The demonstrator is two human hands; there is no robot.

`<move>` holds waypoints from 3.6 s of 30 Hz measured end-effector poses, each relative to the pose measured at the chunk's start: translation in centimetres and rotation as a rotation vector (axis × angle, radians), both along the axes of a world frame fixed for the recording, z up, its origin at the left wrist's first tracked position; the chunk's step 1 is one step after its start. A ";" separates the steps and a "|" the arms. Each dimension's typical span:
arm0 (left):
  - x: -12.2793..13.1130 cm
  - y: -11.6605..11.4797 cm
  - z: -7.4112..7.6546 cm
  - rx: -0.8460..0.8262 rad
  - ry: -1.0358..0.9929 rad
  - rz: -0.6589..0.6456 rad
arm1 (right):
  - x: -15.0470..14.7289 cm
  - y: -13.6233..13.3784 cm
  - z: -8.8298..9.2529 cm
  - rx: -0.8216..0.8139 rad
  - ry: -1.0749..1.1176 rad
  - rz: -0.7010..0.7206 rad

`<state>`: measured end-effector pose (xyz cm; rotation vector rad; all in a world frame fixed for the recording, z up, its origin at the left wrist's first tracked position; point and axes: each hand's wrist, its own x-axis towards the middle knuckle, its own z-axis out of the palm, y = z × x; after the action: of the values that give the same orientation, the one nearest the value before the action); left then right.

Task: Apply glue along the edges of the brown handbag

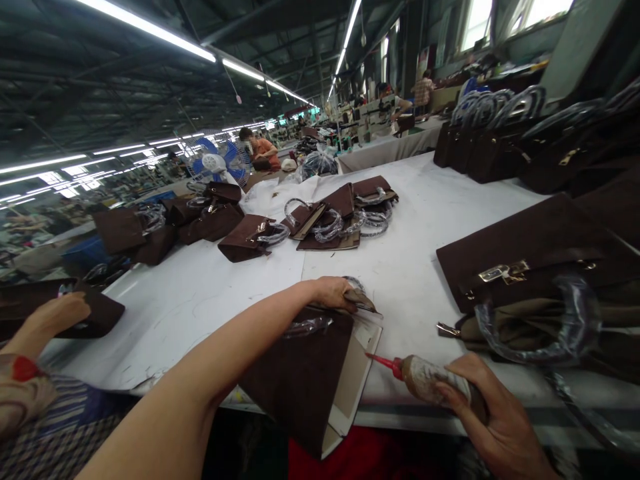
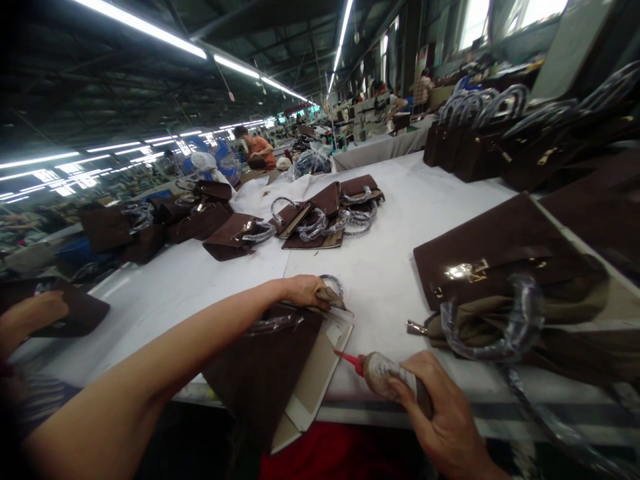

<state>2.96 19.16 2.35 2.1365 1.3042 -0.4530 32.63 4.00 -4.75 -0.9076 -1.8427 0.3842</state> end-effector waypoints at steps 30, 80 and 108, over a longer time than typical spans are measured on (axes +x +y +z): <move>0.1 -0.3 0.2 0.002 -0.007 -0.009 | 0.0 -0.5 0.1 0.076 0.015 -0.031; 0.2 -0.4 0.5 -0.006 -0.006 -0.007 | -0.2 -1.5 0.6 0.101 -0.028 0.210; 0.3 -0.5 0.3 0.030 0.040 -0.005 | -0.3 -2.1 0.2 0.117 -0.001 0.168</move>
<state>3.23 18.64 2.66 2.1663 1.3364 -0.4828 32.34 1.88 -4.54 -0.6764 -1.9276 0.3749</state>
